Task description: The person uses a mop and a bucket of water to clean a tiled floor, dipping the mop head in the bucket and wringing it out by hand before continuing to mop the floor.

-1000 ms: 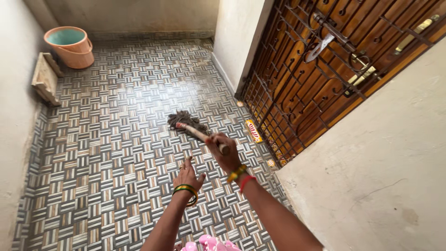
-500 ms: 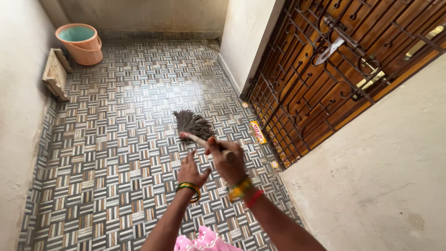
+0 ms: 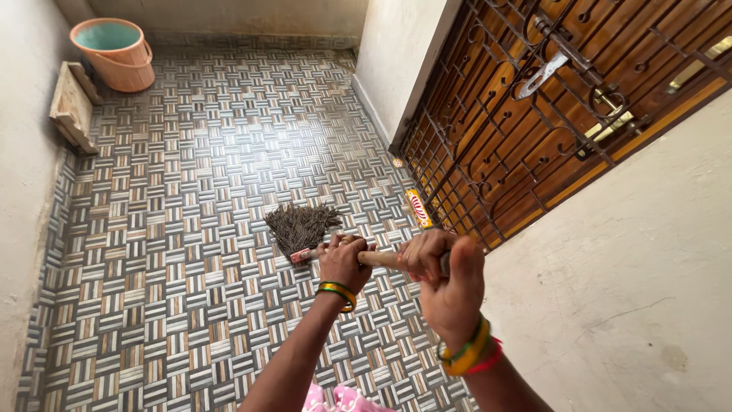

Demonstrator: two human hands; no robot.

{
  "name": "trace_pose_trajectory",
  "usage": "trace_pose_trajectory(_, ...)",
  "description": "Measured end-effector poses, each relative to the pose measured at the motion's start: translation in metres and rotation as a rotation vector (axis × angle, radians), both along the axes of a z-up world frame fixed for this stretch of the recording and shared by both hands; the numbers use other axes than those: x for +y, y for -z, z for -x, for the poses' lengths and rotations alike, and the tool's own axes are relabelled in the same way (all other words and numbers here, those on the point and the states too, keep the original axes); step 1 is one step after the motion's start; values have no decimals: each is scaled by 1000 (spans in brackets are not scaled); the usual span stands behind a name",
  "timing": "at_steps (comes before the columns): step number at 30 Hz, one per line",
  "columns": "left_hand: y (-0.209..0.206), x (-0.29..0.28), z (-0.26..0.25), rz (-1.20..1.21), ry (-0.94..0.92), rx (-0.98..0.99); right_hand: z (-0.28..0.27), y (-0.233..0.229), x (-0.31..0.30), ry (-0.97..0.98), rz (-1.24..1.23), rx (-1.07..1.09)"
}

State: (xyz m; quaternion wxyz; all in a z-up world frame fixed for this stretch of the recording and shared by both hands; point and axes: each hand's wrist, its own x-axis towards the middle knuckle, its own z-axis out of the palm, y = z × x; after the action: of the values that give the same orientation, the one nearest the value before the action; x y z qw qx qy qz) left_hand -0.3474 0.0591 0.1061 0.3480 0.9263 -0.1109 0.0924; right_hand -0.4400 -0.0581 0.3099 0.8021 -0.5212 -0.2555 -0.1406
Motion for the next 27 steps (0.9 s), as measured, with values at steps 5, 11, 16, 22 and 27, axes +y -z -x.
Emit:
trace_pose_trajectory(5,12,2,-7,-74,-130,-46,-16,21,6,-47,-7,-24)
trace_pose_trajectory(11,28,20,-17,-100,-252,200,-24,59,19,-129,203,-91)
trace_pose_trajectory(16,37,61,-16,-276,-257,434,-45,98,35,7,258,-40)
trace_pose_trajectory(22,34,101,14,-180,-347,483,-93,141,58,70,287,-44)
trace_pose_trajectory(27,28,123,34,-148,-329,697,-104,206,85,61,627,471)
